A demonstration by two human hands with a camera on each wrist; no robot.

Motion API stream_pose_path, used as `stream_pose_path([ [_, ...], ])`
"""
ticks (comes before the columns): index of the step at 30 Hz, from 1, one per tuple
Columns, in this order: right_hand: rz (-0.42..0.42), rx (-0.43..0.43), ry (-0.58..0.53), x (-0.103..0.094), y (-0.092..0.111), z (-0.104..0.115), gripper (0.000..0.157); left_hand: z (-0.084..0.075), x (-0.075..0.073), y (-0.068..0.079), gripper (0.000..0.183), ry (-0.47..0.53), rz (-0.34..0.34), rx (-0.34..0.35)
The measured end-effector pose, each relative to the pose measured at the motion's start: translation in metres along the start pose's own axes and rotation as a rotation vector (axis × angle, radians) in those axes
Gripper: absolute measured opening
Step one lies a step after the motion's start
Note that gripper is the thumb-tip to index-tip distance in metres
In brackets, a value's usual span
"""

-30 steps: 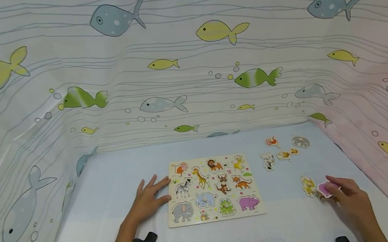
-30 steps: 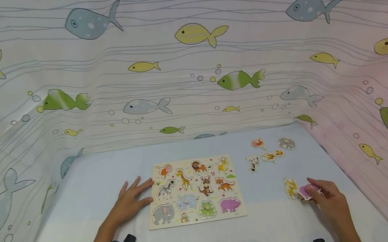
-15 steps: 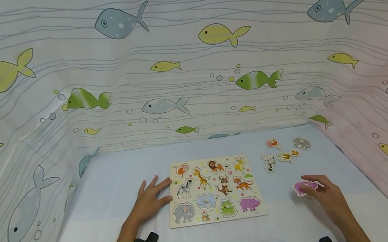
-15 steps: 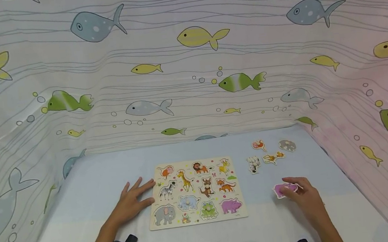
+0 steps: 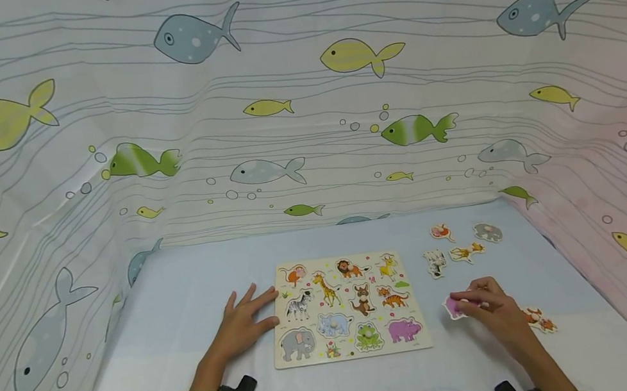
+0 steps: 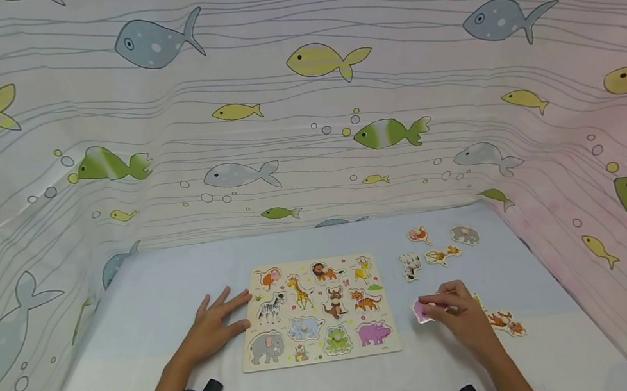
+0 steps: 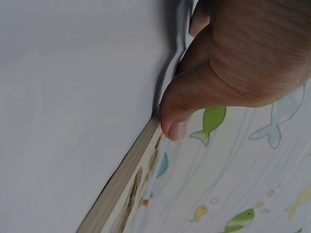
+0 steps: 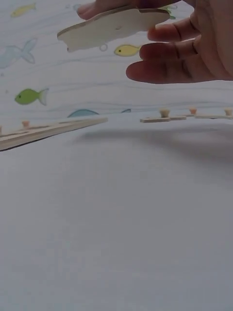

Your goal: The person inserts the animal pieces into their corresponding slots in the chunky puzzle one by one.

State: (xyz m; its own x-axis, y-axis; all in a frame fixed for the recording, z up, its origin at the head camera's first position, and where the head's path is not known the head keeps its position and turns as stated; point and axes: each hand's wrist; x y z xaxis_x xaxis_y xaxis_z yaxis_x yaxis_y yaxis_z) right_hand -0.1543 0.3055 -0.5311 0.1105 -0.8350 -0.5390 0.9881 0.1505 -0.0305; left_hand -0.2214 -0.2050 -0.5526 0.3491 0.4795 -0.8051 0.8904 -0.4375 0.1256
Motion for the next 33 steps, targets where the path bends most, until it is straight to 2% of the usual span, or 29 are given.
stream_pose_path([
  [7,0.014,0.020,-0.065,0.014,-0.007,0.007,0.023,0.000,0.000,0.000,0.062,-0.001,-0.006,0.004],
  [17,0.205,-0.081,-0.291,0.035,-0.017,0.016,0.015,-0.002,-0.001,0.001,0.062,0.002,-0.002,-0.018],
  [20,0.222,-0.106,-0.284,0.042,-0.019,0.019,0.013,-0.004,-0.002,0.002,0.062,0.001,0.002,-0.017],
  [26,0.229,-0.172,-0.199,0.057,-0.023,0.022,0.007,-0.003,-0.002,0.002,0.061,0.007,0.015,-0.024],
  [33,0.247,-0.053,-0.093,0.074,-0.022,0.027,0.012,-0.003,-0.002,0.001,0.061,0.011,0.014,-0.019],
])
Point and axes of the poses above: each hand's wrist, its own y-axis away from the middle knuckle, its own x-axis out of the palm, z = x × y, and after that the axes turned 15 degrees about z, right-handed
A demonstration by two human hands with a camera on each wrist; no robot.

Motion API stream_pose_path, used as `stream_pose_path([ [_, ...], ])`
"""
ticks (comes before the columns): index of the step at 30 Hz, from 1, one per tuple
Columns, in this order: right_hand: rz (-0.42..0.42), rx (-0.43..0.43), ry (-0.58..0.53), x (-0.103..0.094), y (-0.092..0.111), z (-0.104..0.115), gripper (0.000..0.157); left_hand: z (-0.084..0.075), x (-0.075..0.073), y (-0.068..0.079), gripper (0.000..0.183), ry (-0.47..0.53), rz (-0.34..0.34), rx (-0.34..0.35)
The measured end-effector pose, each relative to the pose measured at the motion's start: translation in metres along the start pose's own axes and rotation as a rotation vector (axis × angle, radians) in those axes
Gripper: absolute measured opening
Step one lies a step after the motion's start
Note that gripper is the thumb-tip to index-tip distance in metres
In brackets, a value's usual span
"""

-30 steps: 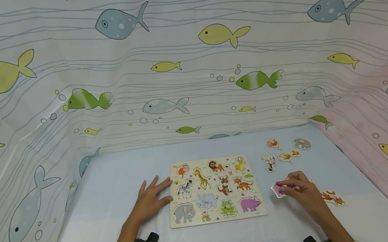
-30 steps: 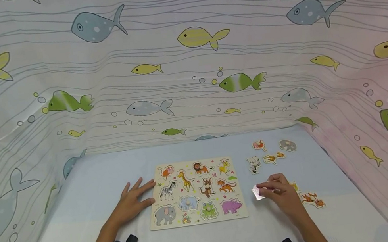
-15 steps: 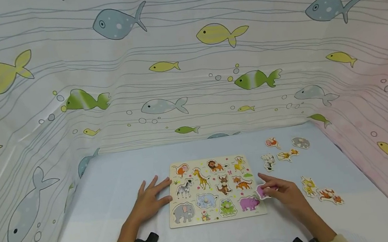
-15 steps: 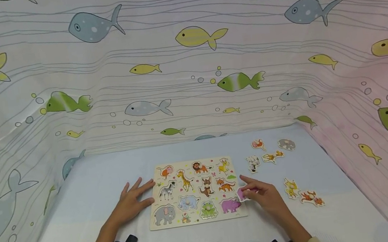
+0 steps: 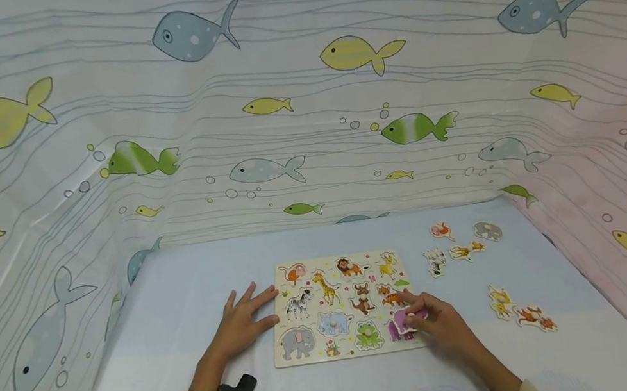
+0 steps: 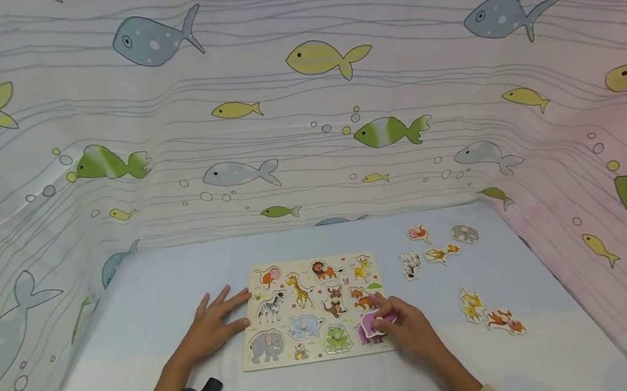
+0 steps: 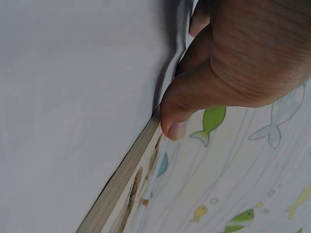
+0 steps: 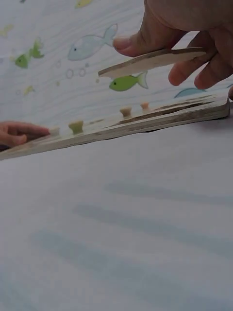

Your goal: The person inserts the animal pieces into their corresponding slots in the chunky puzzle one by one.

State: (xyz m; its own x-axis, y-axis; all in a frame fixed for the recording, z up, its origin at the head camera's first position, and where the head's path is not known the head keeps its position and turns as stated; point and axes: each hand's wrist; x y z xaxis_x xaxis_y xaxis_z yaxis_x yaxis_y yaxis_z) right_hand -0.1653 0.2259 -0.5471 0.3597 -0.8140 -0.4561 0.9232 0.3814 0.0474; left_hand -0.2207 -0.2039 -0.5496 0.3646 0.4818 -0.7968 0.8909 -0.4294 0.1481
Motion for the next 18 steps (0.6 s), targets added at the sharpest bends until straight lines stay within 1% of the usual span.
stream_pose_path([
  [2,0.008,0.006,0.014,0.004,-0.001,0.000,0.013,0.000,0.000,0.000,0.061,-0.001,0.002,-0.004],
  [4,0.012,-0.008,0.056,0.007,-0.001,0.000,0.013,0.000,0.000,0.000,0.061,-0.001,0.001,-0.009],
  [8,0.003,-0.004,0.119,0.012,-0.001,-0.002,0.010,0.000,0.001,0.001,0.061,0.003,-0.001,-0.011],
  [12,-0.016,-0.002,0.158,0.015,-0.001,-0.002,0.012,0.001,0.002,0.000,0.061,-0.001,-0.001,-0.006],
  [15,-0.025,-0.035,0.196,0.016,-0.001,-0.001,0.014,0.002,0.002,0.000,0.061,-0.012,-0.009,0.004],
  [16,-0.026,-0.053,0.206,0.016,-0.002,-0.001,0.019,0.002,0.001,0.000,0.061,-0.017,-0.012,0.008],
  [18,-0.023,-0.085,0.223,0.017,-0.002,-0.001,0.035,0.002,0.000,0.000,0.061,-0.027,-0.018,0.016],
])
Point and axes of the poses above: each hand's wrist, its own y-axis away from the middle knuckle, its own x-axis out of the palm, z = x × y, and after that the axes turned 15 degrees about z, right-handed
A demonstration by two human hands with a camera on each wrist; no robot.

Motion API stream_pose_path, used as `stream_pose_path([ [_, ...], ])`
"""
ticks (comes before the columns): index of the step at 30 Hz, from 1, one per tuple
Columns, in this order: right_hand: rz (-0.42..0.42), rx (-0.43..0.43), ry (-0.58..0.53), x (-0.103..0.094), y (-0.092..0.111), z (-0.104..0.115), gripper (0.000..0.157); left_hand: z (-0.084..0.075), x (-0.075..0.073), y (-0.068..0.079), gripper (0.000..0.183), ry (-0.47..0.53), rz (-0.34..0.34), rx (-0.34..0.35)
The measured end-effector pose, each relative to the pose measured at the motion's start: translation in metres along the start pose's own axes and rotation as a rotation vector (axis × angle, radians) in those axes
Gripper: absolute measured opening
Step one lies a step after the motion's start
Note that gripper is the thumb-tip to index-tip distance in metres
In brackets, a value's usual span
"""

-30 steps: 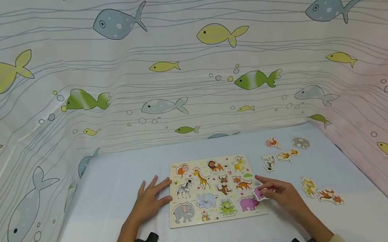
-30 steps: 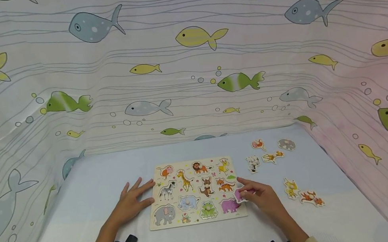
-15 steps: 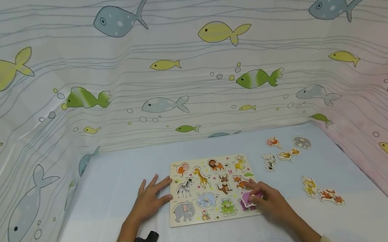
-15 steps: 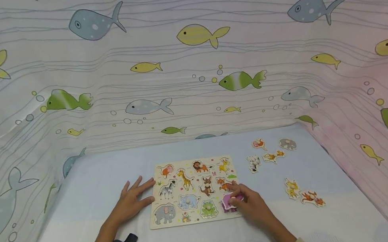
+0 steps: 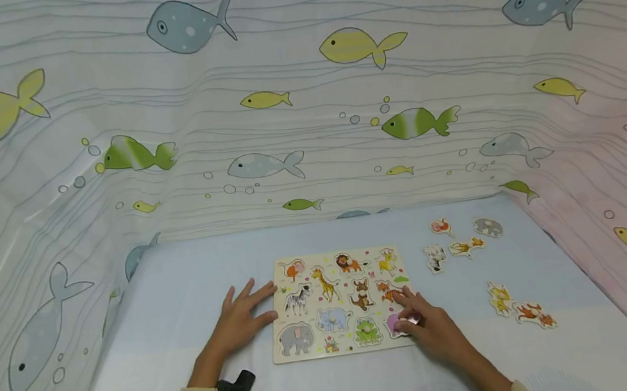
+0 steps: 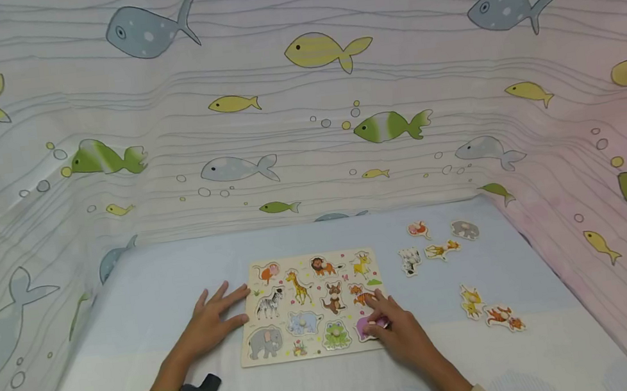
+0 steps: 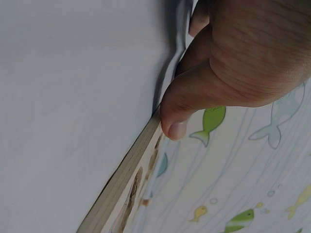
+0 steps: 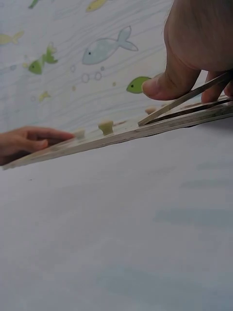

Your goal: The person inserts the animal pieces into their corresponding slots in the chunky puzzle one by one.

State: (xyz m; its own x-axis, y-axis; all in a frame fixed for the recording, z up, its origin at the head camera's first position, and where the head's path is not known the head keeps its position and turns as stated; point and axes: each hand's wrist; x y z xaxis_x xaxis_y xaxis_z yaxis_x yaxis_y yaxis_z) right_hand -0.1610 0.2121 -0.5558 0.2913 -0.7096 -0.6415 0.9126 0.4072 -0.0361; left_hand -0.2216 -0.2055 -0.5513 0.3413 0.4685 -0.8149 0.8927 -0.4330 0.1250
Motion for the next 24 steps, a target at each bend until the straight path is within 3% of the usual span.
stream_pose_path([
  [3,0.002,-0.016,0.019,0.0002,-0.0009,0.0013,0.033,-0.0005,-0.0020,0.0001,0.061,-0.001,-0.004,0.004],
  [6,0.003,-0.004,0.059,0.0003,-0.0024,0.0019,0.016,-0.0014,-0.0035,0.0006,0.060,0.008,0.003,0.001],
  [16,0.025,0.026,0.111,0.0013,-0.0035,0.0016,0.022,-0.0010,-0.0016,0.0005,0.061,0.009,0.012,-0.016],
  [24,0.009,-0.007,0.116,0.0011,-0.0017,-0.0017,0.022,-0.0022,-0.0014,-0.0010,0.060,0.002,0.015,-0.017],
])
Point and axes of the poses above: each hand's wrist, its own y-axis away from the middle knuckle, its own x-axis out of the palm, z = x × y, and after that the axes turned 15 degrees about z, right-handed
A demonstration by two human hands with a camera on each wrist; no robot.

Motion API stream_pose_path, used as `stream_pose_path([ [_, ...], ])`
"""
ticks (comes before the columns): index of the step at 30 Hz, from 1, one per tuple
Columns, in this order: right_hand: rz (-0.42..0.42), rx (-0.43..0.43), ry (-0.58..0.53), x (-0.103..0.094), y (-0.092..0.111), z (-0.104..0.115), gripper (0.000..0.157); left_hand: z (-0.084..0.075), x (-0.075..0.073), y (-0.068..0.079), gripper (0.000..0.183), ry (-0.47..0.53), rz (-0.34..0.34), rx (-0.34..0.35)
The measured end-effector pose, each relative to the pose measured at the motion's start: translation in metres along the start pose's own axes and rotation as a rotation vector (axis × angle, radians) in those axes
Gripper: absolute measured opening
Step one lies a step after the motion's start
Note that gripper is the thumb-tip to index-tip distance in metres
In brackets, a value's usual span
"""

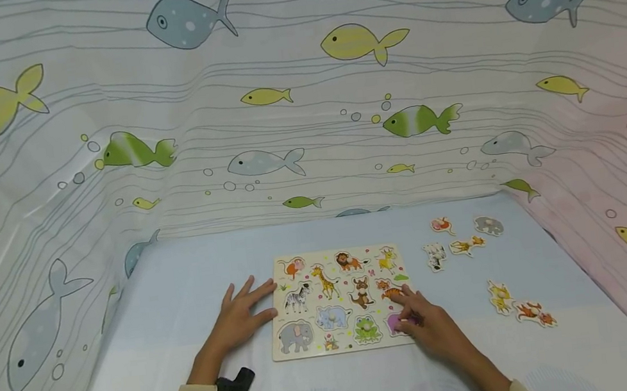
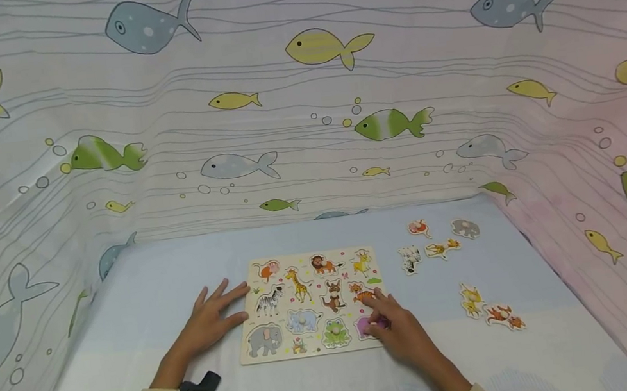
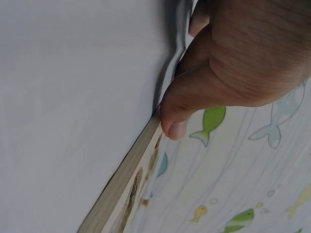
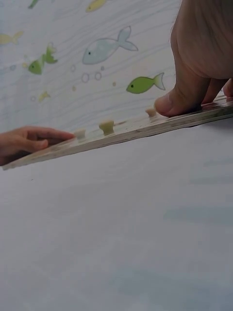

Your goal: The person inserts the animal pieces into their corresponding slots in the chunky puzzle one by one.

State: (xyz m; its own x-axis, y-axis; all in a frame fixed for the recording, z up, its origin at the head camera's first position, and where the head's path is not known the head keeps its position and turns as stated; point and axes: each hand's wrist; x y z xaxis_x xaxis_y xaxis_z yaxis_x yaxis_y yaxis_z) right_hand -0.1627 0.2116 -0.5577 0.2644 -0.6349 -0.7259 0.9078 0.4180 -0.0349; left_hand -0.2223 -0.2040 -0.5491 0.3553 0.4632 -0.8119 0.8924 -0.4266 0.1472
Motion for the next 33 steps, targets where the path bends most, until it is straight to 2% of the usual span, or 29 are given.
stream_pose_path([
  [4,-0.009,-0.028,0.007,0.0005,0.0003,-0.0018,0.021,-0.0009,-0.0005,0.0000,0.061,0.004,0.007,-0.005],
  [19,0.016,-0.008,0.034,-0.0018,0.0012,0.0013,0.021,0.0001,-0.0007,-0.0019,0.061,0.007,0.013,-0.010],
  [23,0.015,0.002,-0.020,-0.0039,0.0017,0.0029,0.032,-0.0012,-0.0025,-0.0028,0.061,0.012,0.015,-0.002],
  [25,0.009,0.017,-0.087,-0.0056,0.0019,0.0037,0.037,-0.0013,-0.0028,-0.0031,0.061,0.011,0.013,0.001],
  [29,-0.008,0.049,-0.204,-0.0073,0.0024,0.0031,0.035,0.0005,-0.0013,-0.0026,0.061,0.013,0.007,-0.004],
  [33,-0.040,0.056,-0.204,-0.0068,0.0038,0.0017,0.032,0.0027,0.0011,-0.0023,0.062,0.011,0.006,-0.005],
])
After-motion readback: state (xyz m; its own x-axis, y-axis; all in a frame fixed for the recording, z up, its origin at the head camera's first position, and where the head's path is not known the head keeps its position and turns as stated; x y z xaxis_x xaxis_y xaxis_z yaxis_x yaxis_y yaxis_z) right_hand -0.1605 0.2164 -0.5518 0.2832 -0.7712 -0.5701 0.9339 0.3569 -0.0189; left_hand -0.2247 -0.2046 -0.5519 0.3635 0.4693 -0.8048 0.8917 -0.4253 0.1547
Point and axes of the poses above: each hand's wrist, its own y-axis away from the middle knuckle, its own x-axis out of the palm, z = x × y, and after that the axes turned 15 degrees about z, right-handed
